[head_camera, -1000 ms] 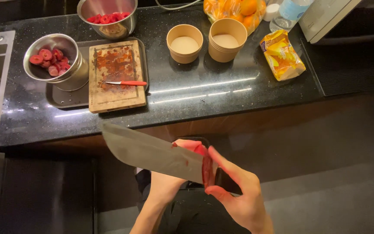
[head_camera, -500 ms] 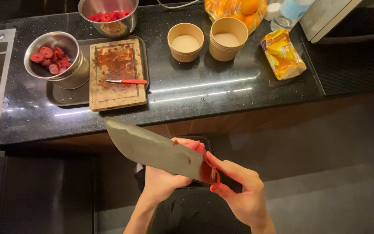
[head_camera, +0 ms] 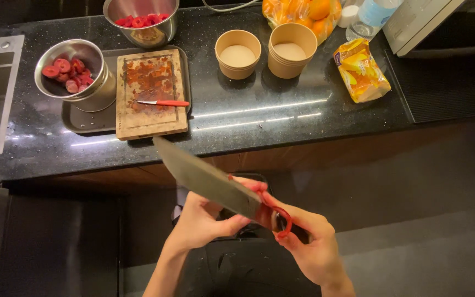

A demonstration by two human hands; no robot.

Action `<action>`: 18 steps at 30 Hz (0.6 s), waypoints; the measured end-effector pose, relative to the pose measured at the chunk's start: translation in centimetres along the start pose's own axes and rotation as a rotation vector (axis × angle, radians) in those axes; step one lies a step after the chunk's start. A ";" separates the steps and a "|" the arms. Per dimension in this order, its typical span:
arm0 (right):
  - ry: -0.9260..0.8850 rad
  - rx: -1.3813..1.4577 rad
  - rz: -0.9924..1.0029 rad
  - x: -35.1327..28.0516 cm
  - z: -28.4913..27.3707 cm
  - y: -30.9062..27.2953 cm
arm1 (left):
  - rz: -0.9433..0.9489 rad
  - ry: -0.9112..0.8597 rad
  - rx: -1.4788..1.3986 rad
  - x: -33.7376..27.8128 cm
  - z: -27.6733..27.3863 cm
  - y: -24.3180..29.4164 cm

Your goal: Peeling small red fruits into a trash can and then cleaning the stainless steel countertop.

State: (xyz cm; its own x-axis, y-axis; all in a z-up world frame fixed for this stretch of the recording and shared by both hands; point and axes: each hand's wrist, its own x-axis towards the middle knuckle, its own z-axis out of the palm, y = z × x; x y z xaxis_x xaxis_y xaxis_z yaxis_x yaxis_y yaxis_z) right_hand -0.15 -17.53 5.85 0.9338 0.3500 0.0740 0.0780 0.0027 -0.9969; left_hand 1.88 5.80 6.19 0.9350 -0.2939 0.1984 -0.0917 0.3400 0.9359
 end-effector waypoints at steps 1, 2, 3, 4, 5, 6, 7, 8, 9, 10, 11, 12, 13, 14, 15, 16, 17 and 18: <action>0.032 -0.158 -0.125 0.7 0.6 -1.3 | -0.050 0.012 -0.036 0.4 0.2 0.4; 0.031 -0.157 -0.127 0.7 0.6 -1.0 | -0.048 0.012 -0.033 0.5 0.7 0.3; 0.081 -0.265 -0.195 0.7 0.6 -0.8 | -0.121 0.156 -0.036 0.6 1.1 0.2; 0.131 -0.373 -0.262 0.7 0.6 -0.6 | -0.195 0.300 -0.039 0.7 1.6 0.0; 0.131 -0.373 -0.261 0.8 0.6 -0.7 | -0.196 0.299 -0.040 0.6 1.7 -0.5; 0.119 -0.398 -0.279 0.8 0.6 -0.8 | -0.260 0.327 0.002 0.4 1.7 -1.0; 0.105 -0.422 -0.295 0.9 0.6 -0.8 | -0.326 0.354 0.043 0.1 1.8 -1.5; 0.104 -0.422 -0.293 1.2 0.9 -1.8 | -0.328 0.355 0.043 0.1 1.8 -1.5; 0.071 -0.384 -0.306 1.5 1.2 -2.8 | -0.274 0.351 0.116 0.1 1.8 -1.4; 0.038 -0.345 -0.318 1.8 1.5 -3.8 | -0.220 0.347 0.190 0.0 1.8 -1.3; 0.039 -0.345 -0.317 1.6 1.5 -3.4 | -0.221 0.346 0.190 0.0 1.8 -1.3; 0.033 -0.329 -0.284 1.4 1.4 -3.0 | -0.167 0.329 0.188 0.0 1.8 -1.3; 0.025 -0.313 -0.251 1.2 1.3 -2.6 | -0.112 0.314 0.186 0.0 1.7 -1.2; 0.024 -0.313 -0.250 1.0 1.1 -2.3 | -0.113 0.315 0.186 -0.1 1.7 -1.2; 0.032 -0.331 -0.250 0.9 0.9 -1.9 | -0.105 0.310 0.196 -0.3 1.6 -1.2; 0.040 -0.348 -0.250 0.7 0.8 -1.5 | -0.098 0.304 0.206 -0.5 1.5 -1.2; 0.038 -0.348 -0.249 0.5 0.7 -1.3 | -0.099 0.306 0.206 -0.6 1.3 -1.4; 0.033 -0.284 -0.208 0.3 0.5 -1.1 | -0.096 0.278 0.173 -0.7 1.1 -1.5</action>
State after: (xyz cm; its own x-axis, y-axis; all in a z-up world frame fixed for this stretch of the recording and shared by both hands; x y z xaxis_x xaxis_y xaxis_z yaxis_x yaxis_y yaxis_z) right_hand -0.17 -16.95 6.93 0.8982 0.3392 0.2797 0.3571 -0.1918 -0.9142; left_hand 0.97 4.55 4.92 0.9976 -0.0546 0.0421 -0.0329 0.1588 0.9868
